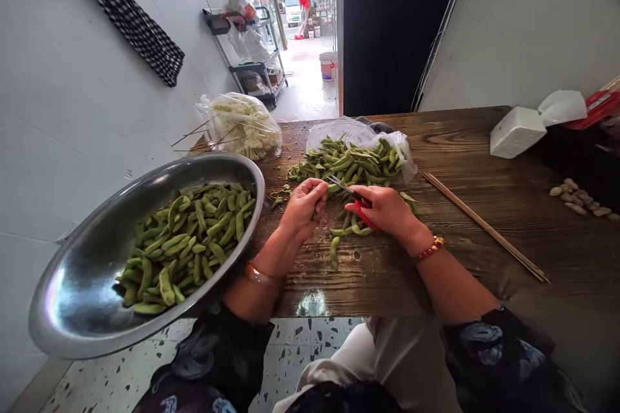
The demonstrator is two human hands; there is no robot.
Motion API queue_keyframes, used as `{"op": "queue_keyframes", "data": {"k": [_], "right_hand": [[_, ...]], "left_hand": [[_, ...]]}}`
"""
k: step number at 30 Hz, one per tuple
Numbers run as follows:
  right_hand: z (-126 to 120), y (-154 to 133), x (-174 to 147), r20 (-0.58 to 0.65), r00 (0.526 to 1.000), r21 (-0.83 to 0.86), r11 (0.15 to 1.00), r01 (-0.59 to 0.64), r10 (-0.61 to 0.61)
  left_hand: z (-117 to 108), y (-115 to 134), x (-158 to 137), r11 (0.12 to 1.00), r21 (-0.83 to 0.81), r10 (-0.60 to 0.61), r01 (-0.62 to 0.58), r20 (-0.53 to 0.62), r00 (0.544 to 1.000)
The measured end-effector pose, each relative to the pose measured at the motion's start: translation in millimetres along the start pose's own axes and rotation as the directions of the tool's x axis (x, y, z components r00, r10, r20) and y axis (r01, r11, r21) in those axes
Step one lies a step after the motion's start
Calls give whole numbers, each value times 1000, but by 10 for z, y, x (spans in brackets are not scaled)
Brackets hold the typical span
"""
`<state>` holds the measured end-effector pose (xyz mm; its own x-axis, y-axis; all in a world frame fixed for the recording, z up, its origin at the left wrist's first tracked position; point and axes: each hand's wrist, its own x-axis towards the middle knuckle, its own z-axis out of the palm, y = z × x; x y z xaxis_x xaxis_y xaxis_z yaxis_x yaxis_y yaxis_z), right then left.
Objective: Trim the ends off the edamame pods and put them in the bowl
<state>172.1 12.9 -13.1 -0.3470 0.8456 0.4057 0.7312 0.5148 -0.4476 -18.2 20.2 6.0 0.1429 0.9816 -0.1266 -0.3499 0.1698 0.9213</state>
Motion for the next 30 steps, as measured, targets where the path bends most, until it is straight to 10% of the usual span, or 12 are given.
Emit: {"op": "queue_keyframes", "data": {"k": [12, 24, 30], "right_hand": [[-8, -3, 12, 25, 1000, -7, 1000, -7, 7], [-172, 27, 12, -298, 944, 201, 976, -82, 141], [-237, 45, 4, -307, 922, 304, 942, -139, 235]], "left_hand": [[7, -55, 32, 997, 82, 15, -15, 9, 1000], [-24, 36, 64, 984, -60, -171, 166, -87, 981], [-27, -46, 30, 956, 293, -18, -4, 72, 997]]}}
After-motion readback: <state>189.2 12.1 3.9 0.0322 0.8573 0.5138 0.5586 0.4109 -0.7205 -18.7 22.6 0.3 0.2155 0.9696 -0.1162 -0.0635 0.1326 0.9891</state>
